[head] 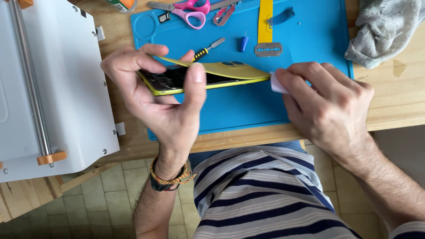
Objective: Disassemble a smartphone by prying off the back cover using a plastic card and a pry tool
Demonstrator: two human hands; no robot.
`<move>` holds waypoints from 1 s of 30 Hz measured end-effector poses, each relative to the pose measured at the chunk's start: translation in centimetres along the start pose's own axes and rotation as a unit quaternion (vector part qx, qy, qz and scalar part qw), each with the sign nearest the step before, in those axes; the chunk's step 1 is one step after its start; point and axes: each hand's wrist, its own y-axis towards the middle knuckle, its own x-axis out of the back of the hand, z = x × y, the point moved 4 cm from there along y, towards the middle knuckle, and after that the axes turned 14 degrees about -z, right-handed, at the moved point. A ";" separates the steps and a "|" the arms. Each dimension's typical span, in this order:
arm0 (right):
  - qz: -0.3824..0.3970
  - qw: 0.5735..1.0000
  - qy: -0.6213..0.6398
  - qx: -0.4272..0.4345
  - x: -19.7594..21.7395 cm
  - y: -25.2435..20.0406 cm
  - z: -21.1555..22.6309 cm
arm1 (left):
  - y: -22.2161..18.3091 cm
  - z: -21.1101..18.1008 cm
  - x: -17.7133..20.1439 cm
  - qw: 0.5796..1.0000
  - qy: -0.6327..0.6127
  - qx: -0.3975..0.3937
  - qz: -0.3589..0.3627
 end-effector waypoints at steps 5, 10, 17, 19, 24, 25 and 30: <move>-0.073 0.987 0.146 -0.007 1.7 0.4 -0.5 | -0.9 0.7 1.3 1.000 -0.028 0.013 0.004; -0.036 0.973 0.208 -0.095 1.2 0.4 -0.3 | -2.4 1.3 2.6 0.999 -0.021 0.024 -0.016; 0.071 0.900 0.296 -0.313 -1.2 0.3 1.2 | -4.2 2.2 4.7 0.998 -0.008 0.064 -0.026; 0.105 0.909 0.246 -0.320 -1.9 0.3 1.2 | -4.6 2.2 4.9 0.997 0.007 0.068 -0.018; 0.075 0.910 0.247 -0.325 -2.0 -0.6 1.3 | -4.6 3.1 6.2 0.992 -0.025 0.125 0.012; 0.065 0.907 0.256 -0.329 -1.7 -0.7 1.4 | -4.6 3.3 6.3 0.986 -0.058 0.153 0.035; 0.048 0.933 0.236 -0.267 1.2 -1.9 1.2 | -3.6 2.8 5.9 0.962 -0.043 0.213 0.163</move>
